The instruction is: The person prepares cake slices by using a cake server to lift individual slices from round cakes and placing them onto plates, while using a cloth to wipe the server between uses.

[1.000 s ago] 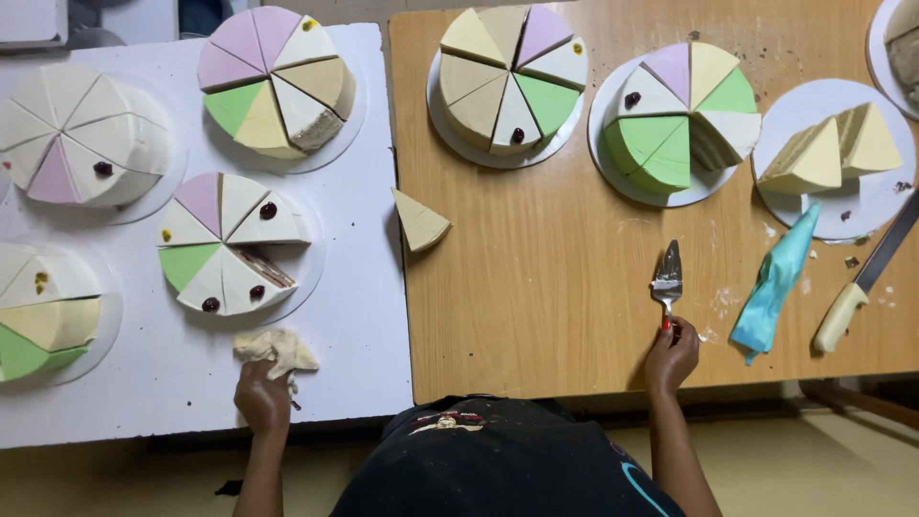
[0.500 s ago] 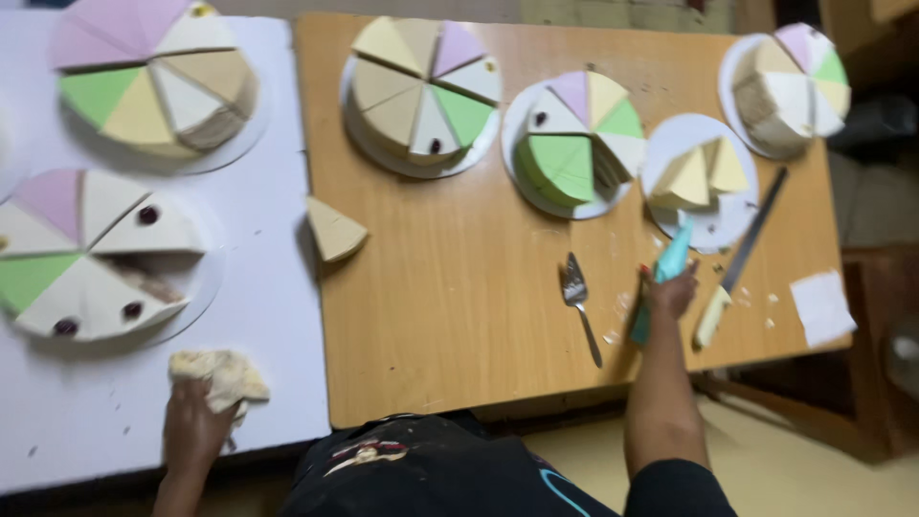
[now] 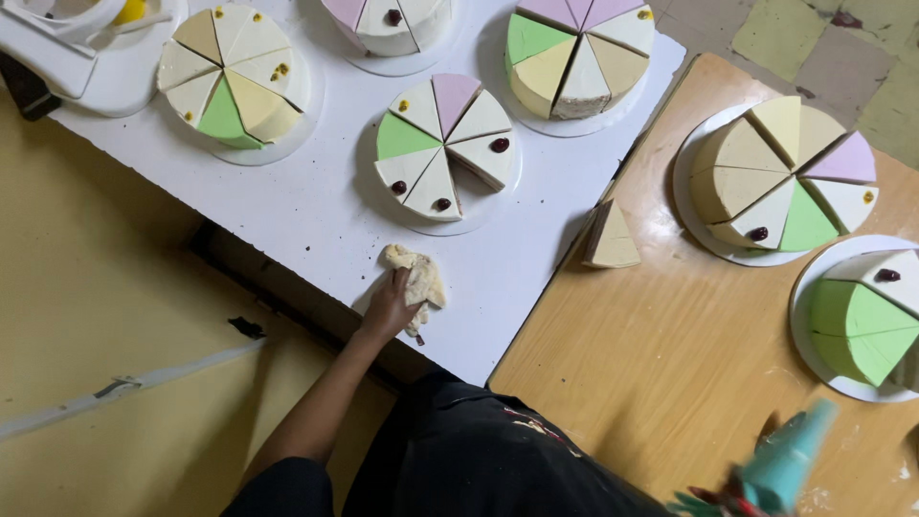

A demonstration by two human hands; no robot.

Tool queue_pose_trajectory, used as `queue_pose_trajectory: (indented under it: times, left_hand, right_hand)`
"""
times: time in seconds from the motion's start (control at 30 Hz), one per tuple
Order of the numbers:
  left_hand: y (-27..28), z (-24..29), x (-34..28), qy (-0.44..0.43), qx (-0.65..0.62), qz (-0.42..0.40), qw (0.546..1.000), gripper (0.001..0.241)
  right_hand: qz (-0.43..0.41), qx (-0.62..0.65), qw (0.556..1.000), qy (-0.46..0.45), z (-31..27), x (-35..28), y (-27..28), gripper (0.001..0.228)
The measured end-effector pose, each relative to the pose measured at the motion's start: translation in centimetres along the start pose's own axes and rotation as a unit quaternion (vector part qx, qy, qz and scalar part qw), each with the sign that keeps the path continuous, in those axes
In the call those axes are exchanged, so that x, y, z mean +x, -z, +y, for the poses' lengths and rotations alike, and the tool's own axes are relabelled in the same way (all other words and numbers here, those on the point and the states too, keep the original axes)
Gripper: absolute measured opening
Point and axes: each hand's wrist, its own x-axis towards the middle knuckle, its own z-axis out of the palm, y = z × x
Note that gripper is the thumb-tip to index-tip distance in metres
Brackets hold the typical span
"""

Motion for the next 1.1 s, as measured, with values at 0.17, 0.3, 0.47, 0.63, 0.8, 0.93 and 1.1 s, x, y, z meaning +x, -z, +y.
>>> queue_pose_trajectory:
  times: [0.17,0.3,0.47,0.63,0.8,0.93,1.1]
  left_hand:
    - [0.7,0.3,0.6,-0.018,-0.012,-0.005,1.000,0.062]
    - [2.1,0.5,0.6,-0.036,-0.036,-0.014,0.999,0.062]
    - [2.9,0.8,0.6,-0.051,-0.065,0.007,0.997,0.061]
    - [2.0,-0.4,0.6,-0.063,-0.056,0.012,0.996,0.063]
    - [2.1,0.3,0.7,-0.067,-0.002,-0.012,0.998,0.077]
    - [3.5,1.5,0.6,-0.119,0.043,-0.022,0.992,0.098]
    - [2.2,0.4,0.9,-0.249,-0.034,0.036,0.967,0.073]
  right_hand:
    - [-0.104,0.153,0.981,-0.054,-25.9,14.9,-25.2,0.086]
    - [-0.168,-0.017,0.986,-0.016,-36.4,21.8,-36.2,0.072]
    - [-0.123,-0.164,0.978,-0.031,-39.7,26.6,-40.8,0.065]
    - [-0.111,-0.329,0.938,-0.022,-42.0,27.3,-43.0,0.063]
    - [-0.101,-0.374,0.920,-0.051,-40.1,28.4,-43.0,0.064]
    - [-0.104,-0.368,0.923,-0.034,-39.1,25.3,-39.9,0.064]
    - [-0.115,-0.076,0.985,0.107,-31.7,16.3,-30.1,0.067]
